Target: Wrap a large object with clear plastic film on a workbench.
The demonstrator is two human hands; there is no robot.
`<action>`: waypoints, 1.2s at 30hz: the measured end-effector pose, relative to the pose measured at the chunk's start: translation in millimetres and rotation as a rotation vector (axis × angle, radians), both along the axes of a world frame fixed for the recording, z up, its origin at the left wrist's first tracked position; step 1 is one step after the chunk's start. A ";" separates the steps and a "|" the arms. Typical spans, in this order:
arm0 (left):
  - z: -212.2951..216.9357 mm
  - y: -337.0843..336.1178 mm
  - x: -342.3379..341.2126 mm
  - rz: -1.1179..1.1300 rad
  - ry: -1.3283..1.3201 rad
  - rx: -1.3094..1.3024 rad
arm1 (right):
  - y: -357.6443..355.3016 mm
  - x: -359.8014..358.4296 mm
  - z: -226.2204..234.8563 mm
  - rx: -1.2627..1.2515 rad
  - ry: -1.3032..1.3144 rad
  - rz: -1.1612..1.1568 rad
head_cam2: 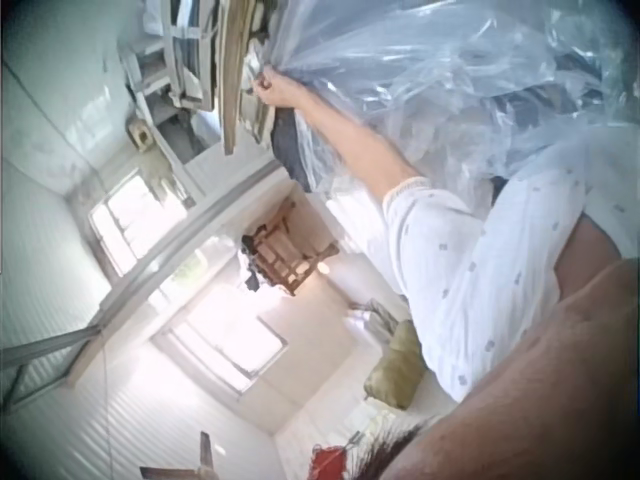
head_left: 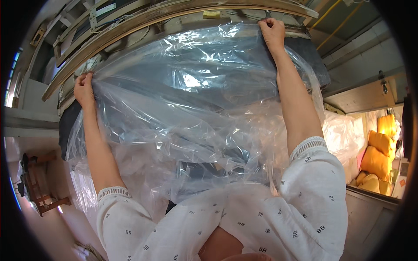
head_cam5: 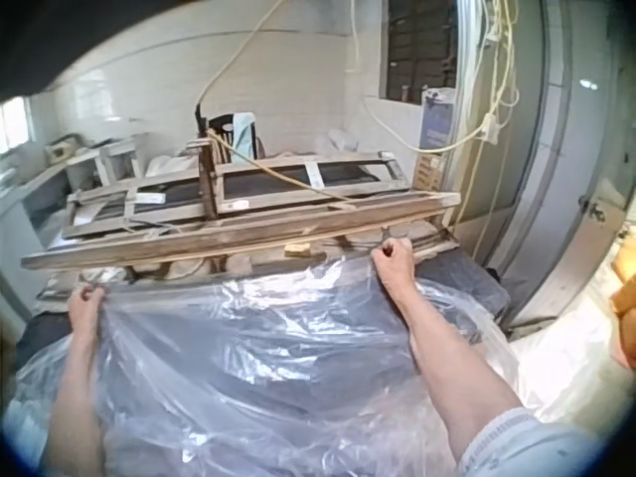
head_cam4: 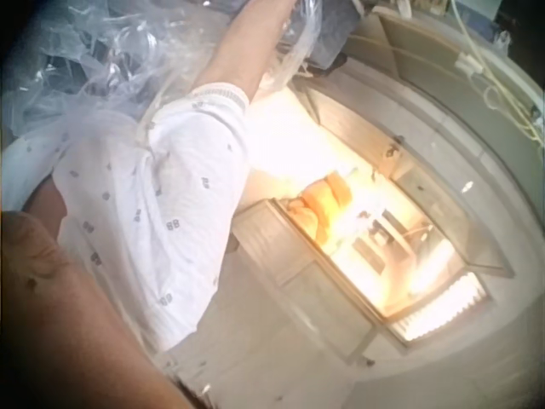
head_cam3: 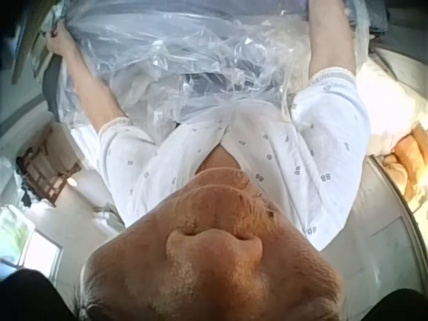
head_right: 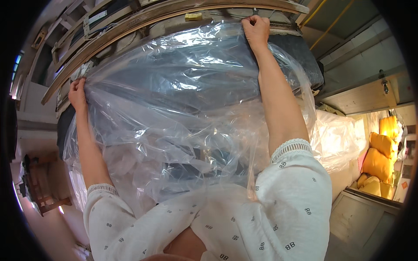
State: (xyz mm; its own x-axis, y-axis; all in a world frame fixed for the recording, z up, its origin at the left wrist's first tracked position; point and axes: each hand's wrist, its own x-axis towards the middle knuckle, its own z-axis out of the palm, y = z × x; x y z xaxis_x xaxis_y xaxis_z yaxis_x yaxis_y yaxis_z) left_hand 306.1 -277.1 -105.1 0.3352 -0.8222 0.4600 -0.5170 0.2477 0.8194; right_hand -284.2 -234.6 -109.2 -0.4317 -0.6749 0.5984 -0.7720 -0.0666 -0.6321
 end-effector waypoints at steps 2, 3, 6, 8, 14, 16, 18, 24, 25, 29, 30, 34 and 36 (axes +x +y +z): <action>-0.5 -1.4 6.5 0.150 -0.075 0.020 | -2.5 3.8 0.0 -0.072 0.046 -0.121; -1.8 -2.0 8.9 0.123 -0.031 0.005 | -3.8 4.4 -0.6 -0.070 0.049 -0.123; 6.0 3.0 -0.5 0.153 -0.148 0.022 | -5.4 -3.8 -3.8 -0.070 0.050 -0.207; 8.2 6.0 2.2 0.135 -0.137 0.030 | -5.6 -4.0 -3.6 -0.060 0.042 -0.230; 1.3 10.5 19.9 0.095 0.059 0.170 | -0.7 2.5 8.9 -0.138 -0.307 -0.220; 2.3 14.3 17.8 0.085 0.030 0.143 | -3.4 -6.1 3.7 -0.118 -0.285 -0.223; 9.1 18.6 10.7 0.092 0.154 0.138 | -4.3 -8.5 3.7 -0.140 -0.319 -0.215; 3.1 17.6 24.0 0.154 -0.118 0.034 | -8.2 -16.5 -0.9 -0.122 -0.286 -0.194; 2.9 12.6 28.8 0.224 -0.442 0.114 | -10.1 -21.7 -7.6 -0.135 -0.292 -0.203; 10.9 36.0 3.7 0.239 -0.681 0.086 | 7.6 -4.3 14.4 0.125 -0.057 -0.289; 22.1 45.6 10.9 0.159 -0.495 0.008 | 23.6 8.2 31.0 0.376 0.154 -0.326; 60.9 94.6 32.8 -0.004 -0.365 -0.024 | 75.8 -17.1 57.2 0.510 0.052 0.394; 59.3 120.1 45.4 -0.010 -0.326 0.035 | 107.5 -1.9 78.7 0.473 -0.227 0.524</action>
State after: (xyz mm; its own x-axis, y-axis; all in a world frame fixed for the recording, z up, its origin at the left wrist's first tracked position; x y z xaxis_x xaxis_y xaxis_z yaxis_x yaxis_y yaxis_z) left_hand 351.6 -157.0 -45.8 0.1666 -0.8418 0.5134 -0.7508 0.2293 0.6195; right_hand -286.1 -127.1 -30.6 -0.0608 -0.9900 0.1270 -0.5607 -0.0714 -0.8249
